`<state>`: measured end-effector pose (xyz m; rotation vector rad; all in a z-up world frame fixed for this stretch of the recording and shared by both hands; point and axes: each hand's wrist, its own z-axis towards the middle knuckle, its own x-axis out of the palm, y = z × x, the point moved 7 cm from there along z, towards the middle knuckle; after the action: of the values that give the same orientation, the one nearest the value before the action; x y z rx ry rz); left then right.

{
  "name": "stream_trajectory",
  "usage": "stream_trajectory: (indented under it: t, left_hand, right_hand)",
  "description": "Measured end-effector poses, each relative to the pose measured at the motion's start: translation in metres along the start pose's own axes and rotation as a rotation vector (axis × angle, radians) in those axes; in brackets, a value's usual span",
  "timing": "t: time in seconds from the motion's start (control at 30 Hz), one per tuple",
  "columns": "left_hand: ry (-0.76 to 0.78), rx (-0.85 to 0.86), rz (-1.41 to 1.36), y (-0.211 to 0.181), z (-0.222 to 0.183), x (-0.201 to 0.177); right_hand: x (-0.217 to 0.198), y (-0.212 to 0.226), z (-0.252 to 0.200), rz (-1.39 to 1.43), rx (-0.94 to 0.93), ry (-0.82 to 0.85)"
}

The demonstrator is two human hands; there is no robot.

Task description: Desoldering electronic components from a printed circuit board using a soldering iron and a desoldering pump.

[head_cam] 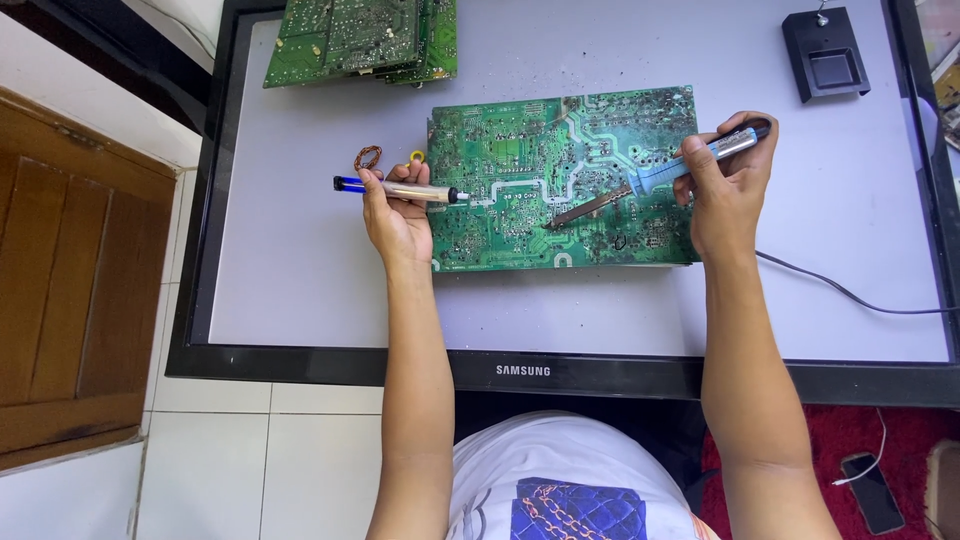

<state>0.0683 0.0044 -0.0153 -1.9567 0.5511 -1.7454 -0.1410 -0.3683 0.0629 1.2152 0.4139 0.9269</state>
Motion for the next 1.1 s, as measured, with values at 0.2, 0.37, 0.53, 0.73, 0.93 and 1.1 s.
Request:
stream_trajectory:
  t: [0.2, 0.37, 0.53, 0.73, 0.93, 1.1]
  left_hand:
    - [-0.002, -0.001, 0.008, 0.0, 0.0, -0.001]
    - [-0.006, 0.001, 0.011, 0.001, 0.002, -0.004]
    - [-0.01, -0.009, 0.02, 0.001, 0.003, -0.007]
    - [-0.006, -0.006, 0.03, 0.0, 0.002, -0.004]
    - [-0.008, 0.001, 0.033, 0.0, 0.002, -0.005]
    - [-0.014, 0.002, 0.041, 0.0, -0.001, -0.003]
  right_hand:
    - [0.0, 0.003, -0.004, -0.051, -0.002, -0.021]
    - [-0.004, -0.001, -0.007, -0.097, -0.002, -0.094]
    - [-0.007, -0.006, -0.01, -0.116, 0.006, -0.145]
    - [-0.005, 0.0, -0.014, -0.155, -0.005, -0.202]
    - [-0.002, 0.005, -0.014, -0.162, -0.021, -0.214]
    - [-0.003, 0.005, -0.009, -0.117, -0.041, -0.158]
